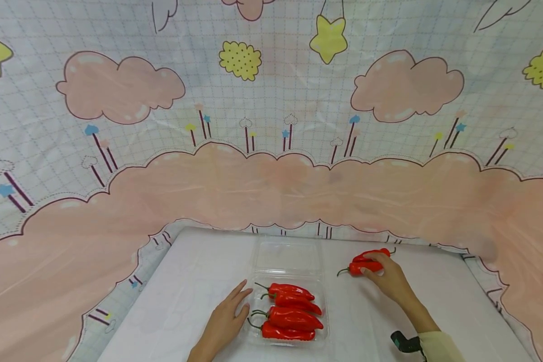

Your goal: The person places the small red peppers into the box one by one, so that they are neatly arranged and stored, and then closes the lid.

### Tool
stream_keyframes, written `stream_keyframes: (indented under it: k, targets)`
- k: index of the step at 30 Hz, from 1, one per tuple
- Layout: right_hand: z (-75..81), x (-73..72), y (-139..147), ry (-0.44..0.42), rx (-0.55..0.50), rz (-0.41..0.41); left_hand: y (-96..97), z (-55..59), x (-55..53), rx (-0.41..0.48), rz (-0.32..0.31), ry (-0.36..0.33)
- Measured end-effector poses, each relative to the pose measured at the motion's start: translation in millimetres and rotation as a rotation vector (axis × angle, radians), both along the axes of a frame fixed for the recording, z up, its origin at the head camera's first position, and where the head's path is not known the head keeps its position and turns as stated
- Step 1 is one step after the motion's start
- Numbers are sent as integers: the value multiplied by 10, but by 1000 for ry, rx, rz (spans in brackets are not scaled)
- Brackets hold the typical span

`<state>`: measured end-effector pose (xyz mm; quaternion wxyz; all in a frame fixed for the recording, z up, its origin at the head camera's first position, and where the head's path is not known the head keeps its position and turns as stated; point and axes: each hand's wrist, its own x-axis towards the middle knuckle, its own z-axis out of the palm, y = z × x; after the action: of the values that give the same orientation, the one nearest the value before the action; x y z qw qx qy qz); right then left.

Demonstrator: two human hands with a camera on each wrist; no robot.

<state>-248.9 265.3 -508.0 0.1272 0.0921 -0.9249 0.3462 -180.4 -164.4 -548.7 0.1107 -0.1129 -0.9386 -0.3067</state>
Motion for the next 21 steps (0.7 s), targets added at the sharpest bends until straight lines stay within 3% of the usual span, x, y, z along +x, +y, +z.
stream_keyframes:
  k: [9, 21]
  targets:
    - [-130, -84, 67, -69, 35, -16, -1, -27, -7, -9, -2, 6]
    - [-218, -219, 111, -67, 120, 1, 5, 1, 3, -9, 5, 4]
